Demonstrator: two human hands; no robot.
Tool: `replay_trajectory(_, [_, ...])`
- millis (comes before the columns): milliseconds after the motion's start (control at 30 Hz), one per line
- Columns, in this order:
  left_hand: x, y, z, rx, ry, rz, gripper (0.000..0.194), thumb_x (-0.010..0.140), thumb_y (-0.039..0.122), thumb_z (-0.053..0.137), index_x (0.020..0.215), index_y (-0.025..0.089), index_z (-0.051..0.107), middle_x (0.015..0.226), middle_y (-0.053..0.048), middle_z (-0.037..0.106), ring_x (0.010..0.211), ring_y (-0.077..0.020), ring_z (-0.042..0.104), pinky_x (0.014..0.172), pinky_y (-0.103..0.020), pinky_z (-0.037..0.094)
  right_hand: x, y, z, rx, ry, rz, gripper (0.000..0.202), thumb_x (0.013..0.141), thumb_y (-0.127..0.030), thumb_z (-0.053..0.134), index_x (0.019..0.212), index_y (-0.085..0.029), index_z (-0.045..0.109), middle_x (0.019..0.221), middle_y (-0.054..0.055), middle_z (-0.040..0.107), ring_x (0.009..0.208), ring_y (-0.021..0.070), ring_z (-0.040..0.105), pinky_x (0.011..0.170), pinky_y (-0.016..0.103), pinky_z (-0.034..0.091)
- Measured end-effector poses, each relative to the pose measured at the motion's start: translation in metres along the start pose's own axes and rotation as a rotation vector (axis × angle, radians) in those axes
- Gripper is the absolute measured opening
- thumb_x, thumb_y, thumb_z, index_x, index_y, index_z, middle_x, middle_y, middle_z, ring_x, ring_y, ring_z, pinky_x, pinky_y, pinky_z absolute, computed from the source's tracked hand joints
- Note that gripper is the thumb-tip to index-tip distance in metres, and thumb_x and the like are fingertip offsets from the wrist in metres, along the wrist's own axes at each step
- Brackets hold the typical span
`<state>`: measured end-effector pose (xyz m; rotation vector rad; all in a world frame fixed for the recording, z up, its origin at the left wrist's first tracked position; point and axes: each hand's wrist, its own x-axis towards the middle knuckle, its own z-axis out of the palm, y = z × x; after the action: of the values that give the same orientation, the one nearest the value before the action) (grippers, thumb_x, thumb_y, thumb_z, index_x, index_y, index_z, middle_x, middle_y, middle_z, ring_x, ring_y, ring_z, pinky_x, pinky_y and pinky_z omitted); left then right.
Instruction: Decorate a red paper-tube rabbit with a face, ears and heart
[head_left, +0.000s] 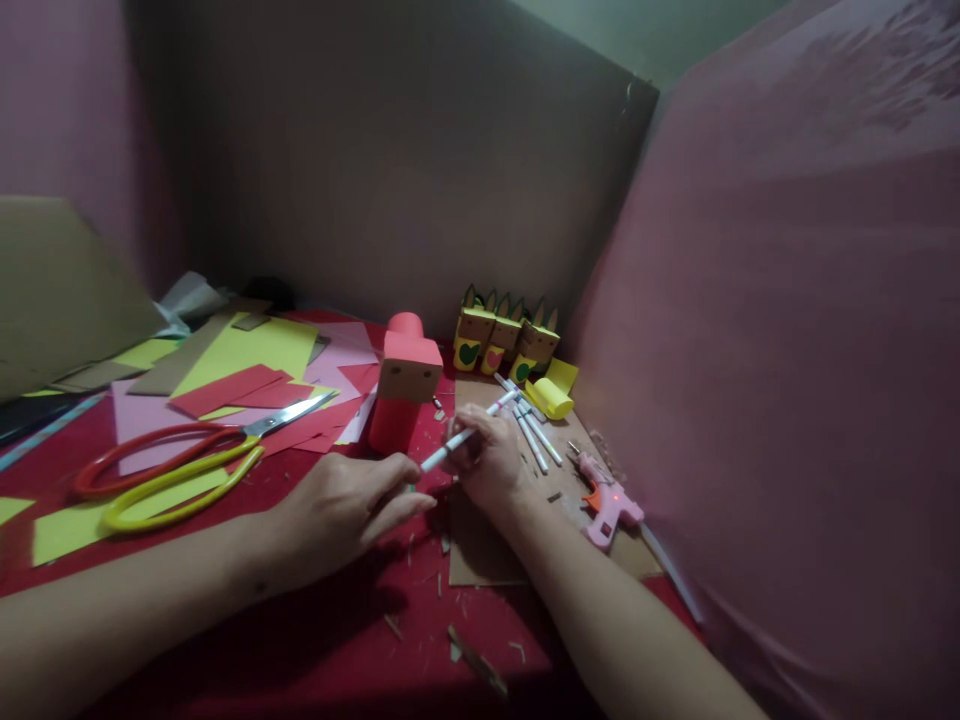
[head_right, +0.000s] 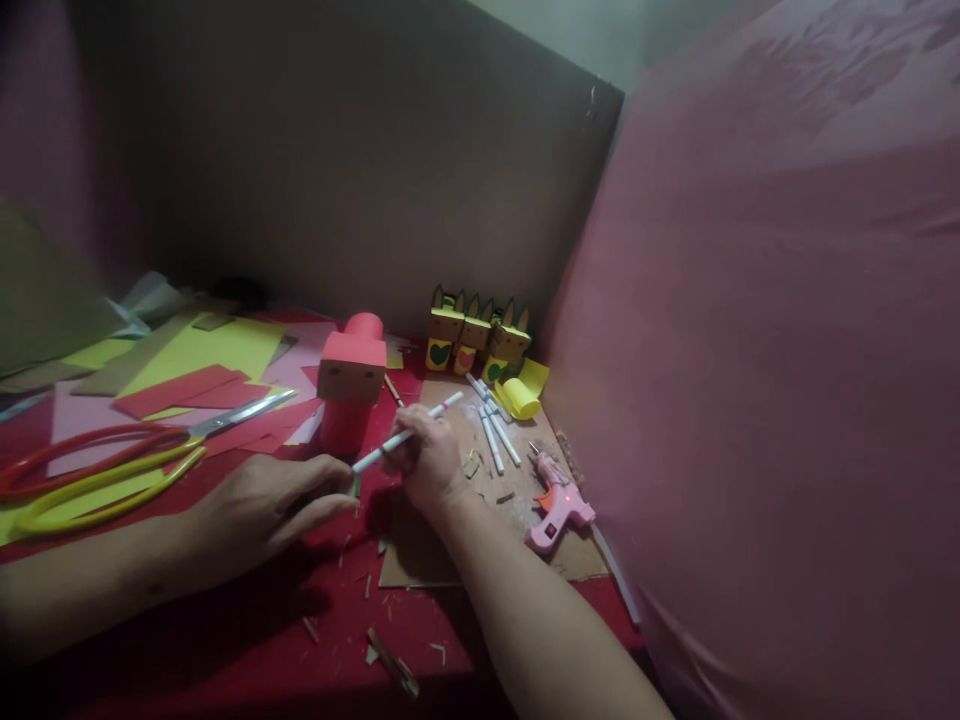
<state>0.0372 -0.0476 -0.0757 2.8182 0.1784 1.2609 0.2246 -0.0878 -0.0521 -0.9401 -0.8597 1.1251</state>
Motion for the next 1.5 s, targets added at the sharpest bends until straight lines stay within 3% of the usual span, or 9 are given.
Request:
replay_trajectory(100, [0.0,0.008,-0.002,-0.018,0.041,-0.016,0.028,0.114,0.028,0.041,0.099,0.019,0.063,0.071,0.002,0.071,0.053,-0.0115,0.065,0.055,-0.026,0.044,0.014,0.004,-0.013,-0.101,0.208,0.048,0.049,0.091,-0.057,0.062,0.06,-0.026,0.041,0.038,-0.012,0.029,0.035,0.0079,0.023,0.038,0.023,0.026])
replay_trajectory(167, [0.0,0.012,-0.002,-0.025,0.04,-0.008,0.028,0.113,0.023,0.041,0.096,0.02,0.063,0.067,0.003,0.068,0.051,-0.0118,0.062,0.053,-0.028,0.042,0.02,0.004,-0.021,-0.2,0.307,0.109,0.045,0.101,-0.055,0.056,0.071,-0.021,0.055,0.05,-0.008,0.047,0.04,0.0095,0.039,0.041,0.024,0.038])
replay_trajectory(233, [0.0,0.015,-0.003,-0.032,-0.003,0.025,0.033,0.113,0.021,0.04,0.087,0.021,0.059,0.061,0.004,0.061,0.047,-0.0119,0.056,0.05,-0.03,0.038,0.021,0.001,-0.026,-0.312,0.367,0.16,0.033,0.104,-0.048,0.061,0.102,-0.016,0.069,0.088,0.002,0.072,0.069,0.0151,0.068,0.063,0.031,0.06])
replay_trajectory(267, [0.001,0.016,-0.004,-0.033,-0.023,0.038,0.035,0.113,0.02,0.039,0.082,0.022,0.057,0.059,0.005,0.059,0.045,-0.0119,0.054,0.049,-0.031,0.037,0.02,-0.001,-0.028,-0.368,0.385,0.177,0.032,0.103,-0.044,0.065,0.118,-0.016,0.069,0.11,0.007,0.074,0.089,0.0194,0.073,0.078,0.038,0.064])
replay_trajectory(367, [0.005,0.019,-0.008,-0.062,-0.07,0.066,0.036,0.112,0.018,0.038,0.08,0.023,0.055,0.058,0.005,0.057,0.045,-0.0124,0.05,0.048,-0.032,0.035,0.019,-0.008,-0.029,-0.534,0.411,0.203,0.041,0.101,-0.039,0.07,0.136,-0.02,0.063,0.139,0.011,0.067,0.118,0.027,0.071,0.098,0.05,0.063])
replay_trajectory(667, [0.003,0.044,-0.015,-0.116,-0.342,0.29,0.025,0.1,0.005,0.046,0.084,0.019,0.059,0.064,0.0,0.062,0.051,-0.0175,0.051,0.046,-0.038,0.035,0.024,-0.019,-0.042,-1.04,0.513,0.133,0.039,0.101,-0.039,0.07,0.134,-0.02,0.064,0.138,0.01,0.068,0.117,0.0261,0.071,0.098,0.049,0.063])
replay_trajectory(867, [0.001,0.047,-0.014,-0.131,-0.447,0.312,0.027,0.097,0.003,0.047,0.081,0.017,0.063,0.066,-0.003,0.065,0.053,-0.0192,0.05,0.047,-0.039,0.041,0.018,-0.023,-0.038,-1.322,0.513,0.109,0.045,0.093,-0.012,0.063,0.138,-0.012,0.061,0.116,0.021,0.077,0.115,0.0353,0.074,0.097,0.043,0.055])
replay_trajectory(1067, [0.001,0.044,-0.011,-0.104,-0.431,0.289,0.026,0.098,0.003,0.047,0.082,0.016,0.063,0.066,-0.002,0.064,0.053,-0.019,0.051,0.046,-0.039,0.039,0.019,-0.024,-0.043,-1.477,0.511,0.141,0.046,0.094,-0.016,0.058,0.14,-0.011,0.058,0.109,0.022,0.08,0.105,0.037,0.078,0.086,0.041,0.053])
replay_trajectory(1500, [-0.001,0.04,-0.01,-0.108,-0.377,0.275,0.025,0.094,0.001,0.048,0.08,0.017,0.062,0.065,-0.001,0.063,0.053,-0.0181,0.051,0.046,-0.038,0.035,0.02,-0.023,-0.042,-1.592,0.496,0.179,0.039,0.096,-0.022,0.058,0.134,-0.016,0.065,0.108,0.017,0.081,0.105,0.0323,0.078,0.086,0.036,0.053])
